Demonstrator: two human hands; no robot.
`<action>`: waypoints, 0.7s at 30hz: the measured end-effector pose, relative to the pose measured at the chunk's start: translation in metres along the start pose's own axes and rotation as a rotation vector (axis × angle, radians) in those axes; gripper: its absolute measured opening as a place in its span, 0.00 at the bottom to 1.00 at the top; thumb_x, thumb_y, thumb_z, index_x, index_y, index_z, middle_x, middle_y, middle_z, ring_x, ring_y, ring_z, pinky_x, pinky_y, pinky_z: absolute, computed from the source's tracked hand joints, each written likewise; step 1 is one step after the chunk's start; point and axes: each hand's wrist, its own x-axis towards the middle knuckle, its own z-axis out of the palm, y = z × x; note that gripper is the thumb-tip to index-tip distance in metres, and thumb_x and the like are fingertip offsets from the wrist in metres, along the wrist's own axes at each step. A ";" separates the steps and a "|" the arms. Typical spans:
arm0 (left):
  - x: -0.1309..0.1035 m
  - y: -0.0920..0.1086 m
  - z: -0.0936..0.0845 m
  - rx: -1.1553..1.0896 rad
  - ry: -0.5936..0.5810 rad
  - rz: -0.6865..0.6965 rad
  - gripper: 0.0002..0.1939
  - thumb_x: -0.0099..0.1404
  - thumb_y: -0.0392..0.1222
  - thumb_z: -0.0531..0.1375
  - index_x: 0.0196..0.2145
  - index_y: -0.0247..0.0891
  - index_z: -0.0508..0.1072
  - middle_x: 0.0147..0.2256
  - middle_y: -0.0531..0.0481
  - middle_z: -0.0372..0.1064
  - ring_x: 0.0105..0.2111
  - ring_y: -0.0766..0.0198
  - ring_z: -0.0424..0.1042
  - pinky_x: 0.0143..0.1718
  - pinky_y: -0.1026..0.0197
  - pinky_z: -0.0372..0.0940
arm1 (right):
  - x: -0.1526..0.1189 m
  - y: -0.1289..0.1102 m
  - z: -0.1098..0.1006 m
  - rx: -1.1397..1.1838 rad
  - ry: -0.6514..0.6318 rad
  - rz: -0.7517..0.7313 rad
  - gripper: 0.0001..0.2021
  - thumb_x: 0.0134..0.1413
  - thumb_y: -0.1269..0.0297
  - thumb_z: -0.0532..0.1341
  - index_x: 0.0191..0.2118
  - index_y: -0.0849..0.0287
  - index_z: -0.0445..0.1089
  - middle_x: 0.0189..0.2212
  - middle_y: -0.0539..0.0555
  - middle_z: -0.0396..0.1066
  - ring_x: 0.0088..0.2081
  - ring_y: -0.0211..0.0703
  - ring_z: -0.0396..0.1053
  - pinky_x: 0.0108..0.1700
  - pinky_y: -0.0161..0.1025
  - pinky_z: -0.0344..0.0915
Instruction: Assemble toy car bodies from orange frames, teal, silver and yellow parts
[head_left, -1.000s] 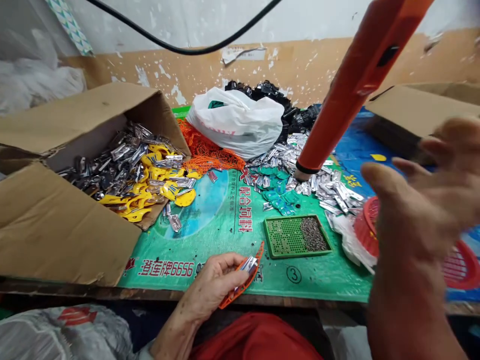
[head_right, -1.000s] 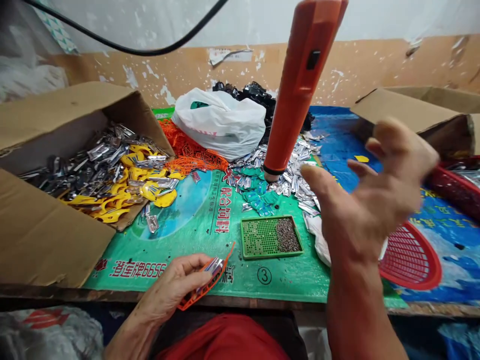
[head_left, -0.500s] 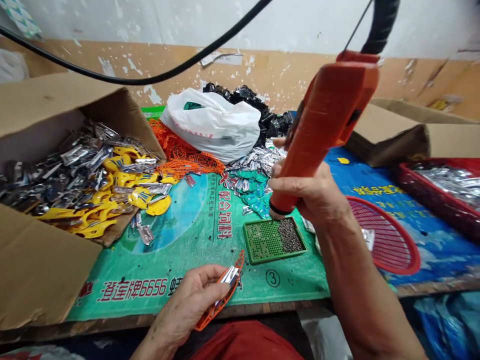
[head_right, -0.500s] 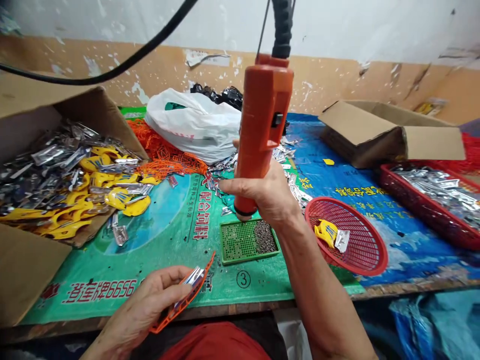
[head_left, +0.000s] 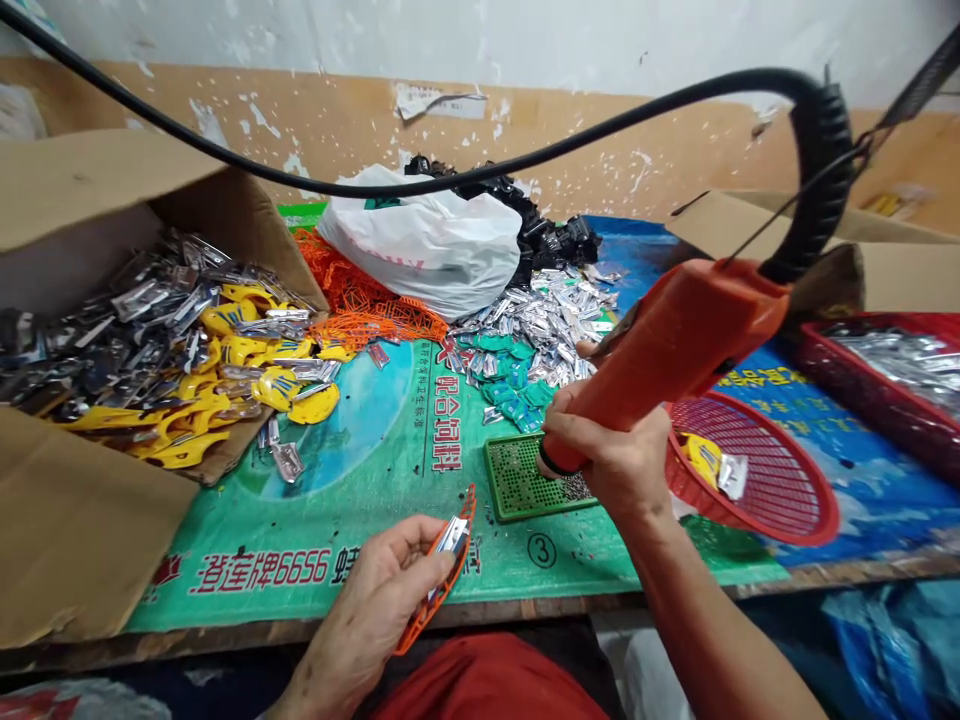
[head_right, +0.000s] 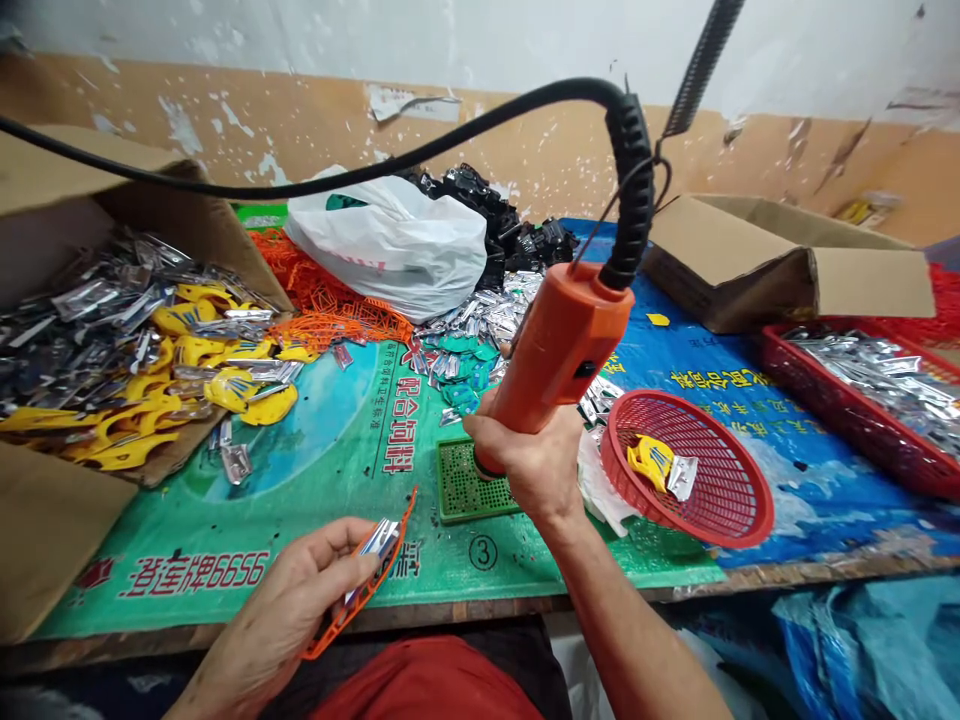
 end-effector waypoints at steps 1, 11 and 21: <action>0.000 0.000 0.001 -0.001 0.006 0.004 0.13 0.56 0.49 0.61 0.31 0.36 0.73 0.26 0.55 0.65 0.26 0.68 0.58 0.28 0.67 0.53 | -0.001 0.001 0.000 0.009 0.000 -0.003 0.08 0.38 0.65 0.70 0.24 0.60 0.71 0.25 0.49 0.70 0.22 0.36 0.65 0.26 0.38 0.64; 0.004 0.000 0.005 0.022 0.004 -0.026 0.14 0.54 0.50 0.62 0.30 0.35 0.73 0.26 0.54 0.65 0.27 0.68 0.59 0.29 0.66 0.53 | -0.005 0.007 0.005 0.073 -0.018 0.033 0.09 0.38 0.65 0.69 0.21 0.61 0.69 0.24 0.49 0.69 0.22 0.34 0.64 0.23 0.36 0.64; 0.006 -0.007 0.004 -0.030 -0.002 -0.055 0.14 0.53 0.49 0.63 0.33 0.36 0.76 0.28 0.51 0.70 0.29 0.65 0.64 0.31 0.66 0.57 | -0.006 0.012 0.003 0.024 -0.010 0.031 0.09 0.38 0.65 0.69 0.21 0.61 0.69 0.24 0.49 0.69 0.22 0.35 0.64 0.23 0.37 0.64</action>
